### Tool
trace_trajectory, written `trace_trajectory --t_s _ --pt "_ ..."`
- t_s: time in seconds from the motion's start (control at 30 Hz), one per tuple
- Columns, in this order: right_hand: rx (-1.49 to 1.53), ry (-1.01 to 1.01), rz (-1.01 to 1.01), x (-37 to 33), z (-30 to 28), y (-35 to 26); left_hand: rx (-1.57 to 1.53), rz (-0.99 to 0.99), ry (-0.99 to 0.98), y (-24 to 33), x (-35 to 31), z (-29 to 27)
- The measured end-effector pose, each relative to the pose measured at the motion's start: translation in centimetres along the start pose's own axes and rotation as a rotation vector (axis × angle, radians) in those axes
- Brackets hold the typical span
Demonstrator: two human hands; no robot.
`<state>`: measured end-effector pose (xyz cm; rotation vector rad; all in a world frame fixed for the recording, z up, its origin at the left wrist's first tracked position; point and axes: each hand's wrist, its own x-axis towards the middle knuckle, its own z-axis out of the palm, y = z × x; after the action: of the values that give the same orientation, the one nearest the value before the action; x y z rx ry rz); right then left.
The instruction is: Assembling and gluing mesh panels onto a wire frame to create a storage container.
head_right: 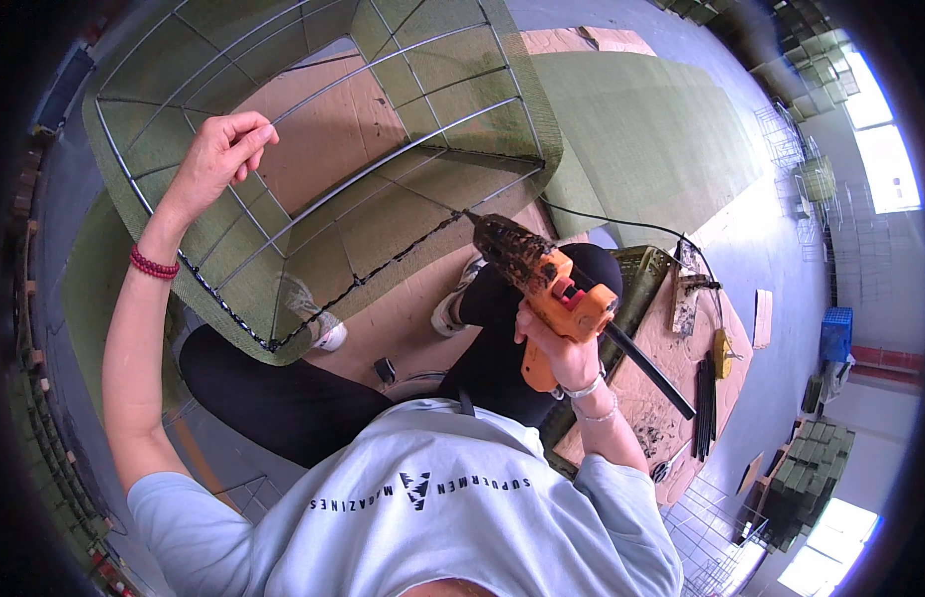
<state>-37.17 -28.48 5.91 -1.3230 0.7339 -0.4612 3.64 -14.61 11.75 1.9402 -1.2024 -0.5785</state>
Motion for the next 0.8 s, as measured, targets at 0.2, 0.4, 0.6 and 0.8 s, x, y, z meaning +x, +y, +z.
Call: trace_trajectory --t_s 0.2,0.4,0.6,0.8 --pt "-0.002 0.046 -0.025 0.6 -0.5 -0.1 -0.006 0.0 -0.003 0.1 -0.2 0.1" --pt "-0.017 0.076 -0.068 1.0 -0.6 -0.5 0.012 -0.004 0.004 0.1 -0.4 0.1" --pt "-0.014 0.078 -0.055 0.9 -0.6 -0.8 0.018 -0.001 -0.007 -0.1 -0.1 0.1" --pt "0.019 0.019 0.017 0.9 -0.1 -1.6 0.025 0.009 -0.01 -0.2 -0.1 0.2"
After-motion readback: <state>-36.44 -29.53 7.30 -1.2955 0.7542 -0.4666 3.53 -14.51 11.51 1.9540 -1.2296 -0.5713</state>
